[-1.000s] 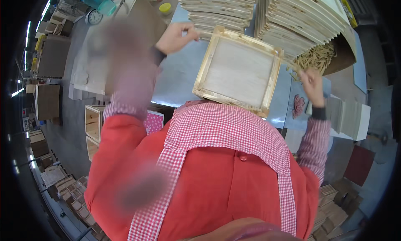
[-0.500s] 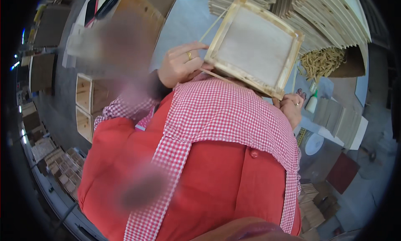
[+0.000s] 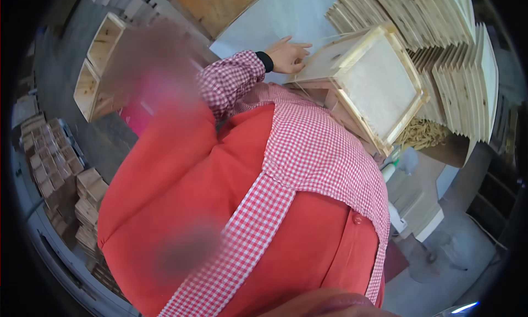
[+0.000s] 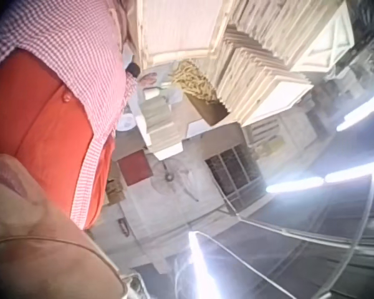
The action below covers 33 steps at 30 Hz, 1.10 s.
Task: Assembling wooden boxes by applying glue to panels and joining them together, then securing them with rubber bands.
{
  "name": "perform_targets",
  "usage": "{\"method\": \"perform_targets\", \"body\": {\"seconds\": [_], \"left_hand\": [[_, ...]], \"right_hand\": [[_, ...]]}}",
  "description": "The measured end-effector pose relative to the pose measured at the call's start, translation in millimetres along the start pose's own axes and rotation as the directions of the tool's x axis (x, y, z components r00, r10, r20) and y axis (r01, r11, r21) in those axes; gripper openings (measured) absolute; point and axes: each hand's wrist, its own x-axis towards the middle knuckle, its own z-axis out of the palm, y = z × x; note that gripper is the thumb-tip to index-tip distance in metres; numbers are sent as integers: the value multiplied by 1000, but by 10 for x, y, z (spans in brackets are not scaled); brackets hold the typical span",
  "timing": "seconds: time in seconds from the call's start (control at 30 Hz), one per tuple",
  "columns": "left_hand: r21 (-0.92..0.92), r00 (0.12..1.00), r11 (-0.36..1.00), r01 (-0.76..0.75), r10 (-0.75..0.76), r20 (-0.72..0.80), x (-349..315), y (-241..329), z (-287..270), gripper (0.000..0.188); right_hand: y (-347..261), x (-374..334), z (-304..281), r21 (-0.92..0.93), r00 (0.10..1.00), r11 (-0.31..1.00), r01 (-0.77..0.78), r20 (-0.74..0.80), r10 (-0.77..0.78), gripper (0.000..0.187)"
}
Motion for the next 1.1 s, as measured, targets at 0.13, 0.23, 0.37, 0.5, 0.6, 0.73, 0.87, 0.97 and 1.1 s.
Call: {"method": "perform_targets", "body": {"seconds": [0.13,0.23,0.37,0.5,0.6,0.73,0.87,0.97,1.1], "left_hand": [[48,997,996,74,-73,-14,-162,-190,220,20],[50,996,998,36,-32,-77,-31,-267,282,20],[-39,990,989,143,-143,15,-82,-203,350,25],[-473,966,873,-118,-10,-259,190,-79,249,33],[-703,900,707,-77,-254,-354,119,144,-231,39],[-890,935,403,214,-348,68,101,855,-860,41],[-822,965,525,219,-239,105,432,1014,-954,44],[-726,988,678,109,-156,3,489,1040,-914,48],[-779,985,626,46,-159,-69,365,1220,-1029,45]], "right_hand": [[-236,433,-294,387,984,907,-164,2,177,51],[-199,449,-562,604,924,722,-337,66,376,50],[-222,499,-859,820,781,333,-466,205,590,47],[-314,403,-1107,892,553,-159,-424,394,734,45],[-649,1132,-2098,842,519,-539,17,453,725,41],[-976,1579,-3385,973,728,-98,-208,221,649,37],[-1109,1666,-3654,989,817,52,-138,83,571,34],[-1035,1649,-3732,977,886,145,-154,71,459,32],[-1306,1777,-4238,991,818,-79,111,-46,574,33]]}}
